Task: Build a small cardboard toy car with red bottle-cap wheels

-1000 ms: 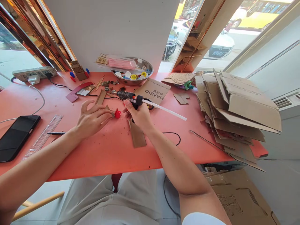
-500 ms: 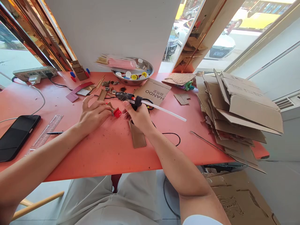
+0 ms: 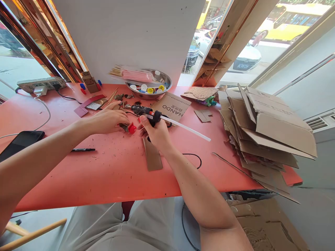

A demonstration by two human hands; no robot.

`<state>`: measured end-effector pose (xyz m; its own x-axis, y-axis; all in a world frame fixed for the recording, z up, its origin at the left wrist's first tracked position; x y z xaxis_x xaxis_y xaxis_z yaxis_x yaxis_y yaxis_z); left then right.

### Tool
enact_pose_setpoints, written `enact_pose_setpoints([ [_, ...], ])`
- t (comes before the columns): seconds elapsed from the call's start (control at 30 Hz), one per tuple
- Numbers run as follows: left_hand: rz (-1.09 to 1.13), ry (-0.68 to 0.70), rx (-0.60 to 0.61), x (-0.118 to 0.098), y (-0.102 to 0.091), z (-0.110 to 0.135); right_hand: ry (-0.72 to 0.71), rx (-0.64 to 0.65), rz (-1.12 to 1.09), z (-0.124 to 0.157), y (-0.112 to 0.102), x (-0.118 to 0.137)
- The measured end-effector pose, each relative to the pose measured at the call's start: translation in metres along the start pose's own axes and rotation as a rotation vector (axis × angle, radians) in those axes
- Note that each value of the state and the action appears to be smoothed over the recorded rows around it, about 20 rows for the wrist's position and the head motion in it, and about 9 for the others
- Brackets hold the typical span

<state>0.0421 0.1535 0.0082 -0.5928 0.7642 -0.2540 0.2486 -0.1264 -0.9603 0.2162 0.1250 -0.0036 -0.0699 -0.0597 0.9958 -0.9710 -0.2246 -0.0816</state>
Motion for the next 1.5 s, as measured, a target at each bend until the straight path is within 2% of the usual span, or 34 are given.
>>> enact_pose_setpoints([
  [0.57, 0.069, -0.038, 0.028, -0.003, -0.001, -0.008, 0.01, 0.002, -0.012, 0.001, 0.003, 0.002],
  [0.83, 0.042, -0.058, -0.06, 0.015, -0.002, -0.001, 0.012, 0.027, 0.022, 0.001, 0.003, 0.001],
  [1.3, 0.043, -0.049, 0.017, 0.022, 0.006, -0.012, 0.014, 0.043, 0.019, 0.0, 0.005, -0.002],
  [1.5, 0.053, -0.09, 0.017, 0.027, 0.004, -0.008, 0.019, -0.007, 0.034, -0.005, 0.001, -0.004],
])
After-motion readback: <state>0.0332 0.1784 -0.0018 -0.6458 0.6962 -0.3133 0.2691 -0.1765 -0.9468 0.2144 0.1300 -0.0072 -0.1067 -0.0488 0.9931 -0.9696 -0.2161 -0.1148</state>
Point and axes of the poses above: each hand's wrist, its own z-axis away from the middle knuckle, its own y-axis out of the palm, x = y × z, the point moved 6 cm from there along -z, towards the middle knuckle, and after that the axes turned 8 degrees about z, right-handed, at the moved point
